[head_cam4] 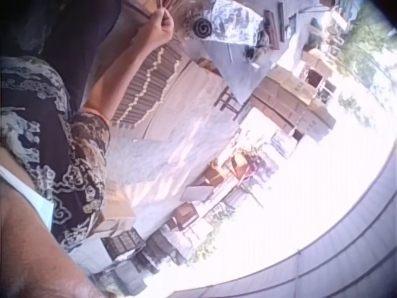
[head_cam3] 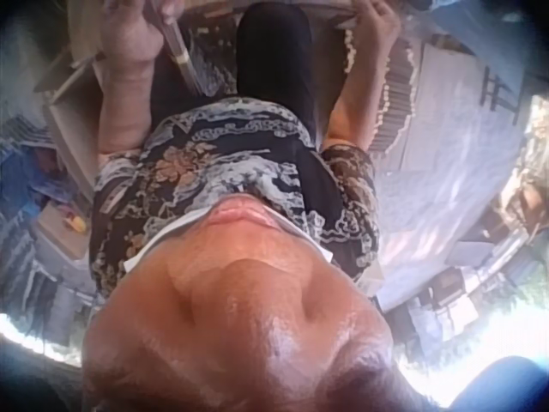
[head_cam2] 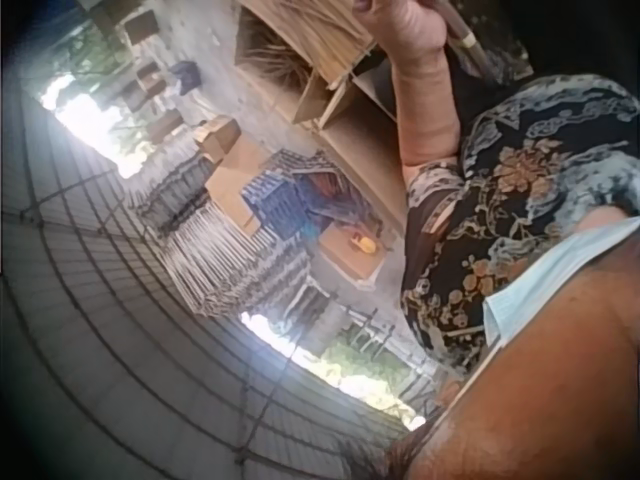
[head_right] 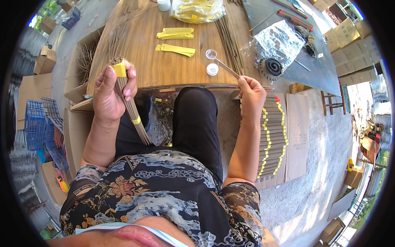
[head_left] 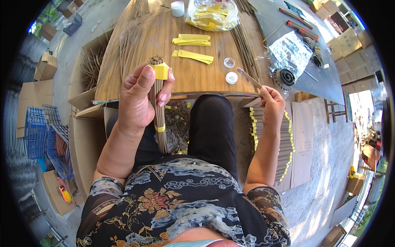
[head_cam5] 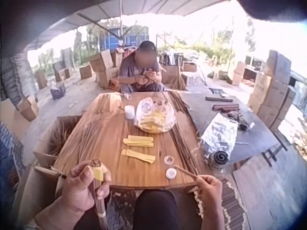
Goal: The person gathers thin sticks into a bundle and secures them with yellow paper strips. They repeatedly wrap and press the strips around the bundle to hold it together, then place the finished bundle aside.
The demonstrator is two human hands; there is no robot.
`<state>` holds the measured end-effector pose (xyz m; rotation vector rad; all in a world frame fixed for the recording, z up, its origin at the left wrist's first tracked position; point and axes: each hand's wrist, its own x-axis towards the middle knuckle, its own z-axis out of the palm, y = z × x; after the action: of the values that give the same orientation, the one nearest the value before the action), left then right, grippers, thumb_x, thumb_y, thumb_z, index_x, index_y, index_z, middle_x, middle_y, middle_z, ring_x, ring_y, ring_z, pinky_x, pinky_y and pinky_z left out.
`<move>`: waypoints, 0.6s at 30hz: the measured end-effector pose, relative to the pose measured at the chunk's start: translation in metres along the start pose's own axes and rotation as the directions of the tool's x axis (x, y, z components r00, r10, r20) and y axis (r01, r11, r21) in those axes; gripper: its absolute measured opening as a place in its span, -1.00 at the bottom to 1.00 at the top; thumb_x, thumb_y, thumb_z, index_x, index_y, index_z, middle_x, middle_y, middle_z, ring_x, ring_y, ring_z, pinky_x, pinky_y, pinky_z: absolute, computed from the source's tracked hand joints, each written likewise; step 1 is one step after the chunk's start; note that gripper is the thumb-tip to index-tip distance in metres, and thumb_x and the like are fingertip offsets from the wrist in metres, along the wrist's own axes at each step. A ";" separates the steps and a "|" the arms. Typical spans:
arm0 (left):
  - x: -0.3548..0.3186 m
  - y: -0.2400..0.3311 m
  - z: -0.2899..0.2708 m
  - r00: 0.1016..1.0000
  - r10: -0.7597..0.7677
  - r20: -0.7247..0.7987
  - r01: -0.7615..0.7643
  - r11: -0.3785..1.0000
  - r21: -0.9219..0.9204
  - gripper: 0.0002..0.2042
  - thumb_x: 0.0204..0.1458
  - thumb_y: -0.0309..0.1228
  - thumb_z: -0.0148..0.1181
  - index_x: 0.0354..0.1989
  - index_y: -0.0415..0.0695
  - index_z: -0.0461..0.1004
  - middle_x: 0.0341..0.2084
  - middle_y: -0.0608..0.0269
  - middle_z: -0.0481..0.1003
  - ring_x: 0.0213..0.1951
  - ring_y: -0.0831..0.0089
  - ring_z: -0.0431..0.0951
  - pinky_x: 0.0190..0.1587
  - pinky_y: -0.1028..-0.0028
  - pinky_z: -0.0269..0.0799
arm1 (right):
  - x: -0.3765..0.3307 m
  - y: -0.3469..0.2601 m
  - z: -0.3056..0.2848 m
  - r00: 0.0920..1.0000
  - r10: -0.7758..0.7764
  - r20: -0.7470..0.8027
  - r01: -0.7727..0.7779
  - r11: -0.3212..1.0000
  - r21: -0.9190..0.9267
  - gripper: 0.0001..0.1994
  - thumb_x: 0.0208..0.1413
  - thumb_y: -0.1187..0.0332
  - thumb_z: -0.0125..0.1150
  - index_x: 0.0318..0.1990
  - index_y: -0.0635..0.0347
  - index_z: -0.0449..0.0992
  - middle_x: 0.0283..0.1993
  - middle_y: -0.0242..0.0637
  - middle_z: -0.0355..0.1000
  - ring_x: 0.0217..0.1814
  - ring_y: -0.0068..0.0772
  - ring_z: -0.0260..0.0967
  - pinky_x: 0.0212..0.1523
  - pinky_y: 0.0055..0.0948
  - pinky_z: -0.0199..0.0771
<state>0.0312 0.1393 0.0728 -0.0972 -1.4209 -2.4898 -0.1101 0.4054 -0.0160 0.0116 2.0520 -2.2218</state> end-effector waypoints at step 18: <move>-0.033 0.028 -0.002 0.995 0.016 0.096 -0.002 0.989 -0.149 -0.64 0.12 -0.16 -0.13 -0.23 -0.26 0.38 -0.68 0.24 0.32 -0.68 0.59 0.23 -0.66 0.64 0.12 | -0.092 -0.065 0.119 0.781 -0.053 0.622 -0.317 0.825 0.468 -0.90 0.04 0.47 0.07 -0.34 0.33 0.44 -0.59 -0.42 0.29 -0.66 -0.68 0.08 -0.62 -0.68 0.07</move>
<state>0.0705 0.1307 0.0892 -0.2562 -1.2649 -2.6134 -0.0158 0.2996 0.0661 -0.4368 0.9955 -2.2309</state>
